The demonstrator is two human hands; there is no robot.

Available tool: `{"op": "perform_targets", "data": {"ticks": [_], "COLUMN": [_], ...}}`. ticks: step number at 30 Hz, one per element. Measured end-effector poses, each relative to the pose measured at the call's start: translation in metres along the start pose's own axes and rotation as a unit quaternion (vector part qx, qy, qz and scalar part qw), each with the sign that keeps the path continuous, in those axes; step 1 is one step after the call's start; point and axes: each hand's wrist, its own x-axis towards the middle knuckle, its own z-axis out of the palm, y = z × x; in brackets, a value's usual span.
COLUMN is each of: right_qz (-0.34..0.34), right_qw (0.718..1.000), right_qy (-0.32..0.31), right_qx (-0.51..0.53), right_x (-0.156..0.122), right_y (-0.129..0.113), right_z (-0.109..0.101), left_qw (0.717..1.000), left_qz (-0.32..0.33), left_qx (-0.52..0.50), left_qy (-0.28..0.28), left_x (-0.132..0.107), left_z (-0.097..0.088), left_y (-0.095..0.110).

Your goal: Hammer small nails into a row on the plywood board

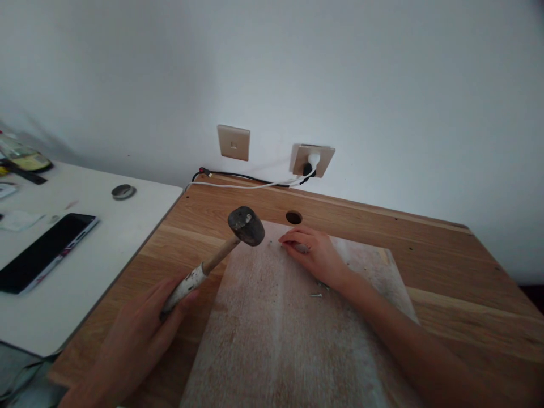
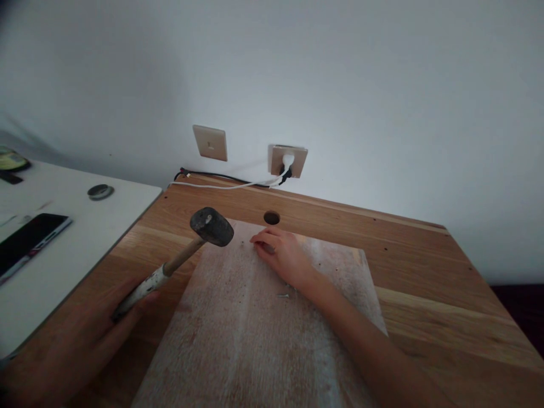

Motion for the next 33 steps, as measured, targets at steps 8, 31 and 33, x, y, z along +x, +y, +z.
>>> {"op": "perform_targets", "data": {"ticks": [8,31,33], "right_qz": [-0.005,0.071,0.071], "right_qw": [0.999,0.994,0.994], "right_qy": [-0.021,-0.007,-0.038], "right_qx": [-0.028,-0.081,-0.079], "right_x": [-0.003,-0.029,-0.038], "right_y": [-0.002,0.007,0.006], "right_z": [-0.003,-0.052,-0.061], "left_qw": [1.0,0.992,0.992], "left_qz": [0.02,0.043,0.042], "left_qx": [0.006,0.071,0.08], "left_qy": [0.01,-0.092,-0.084], "left_x": [0.001,0.022,0.022], "left_z": [0.002,0.012,0.014], "left_y": [0.001,0.043,0.043]}}
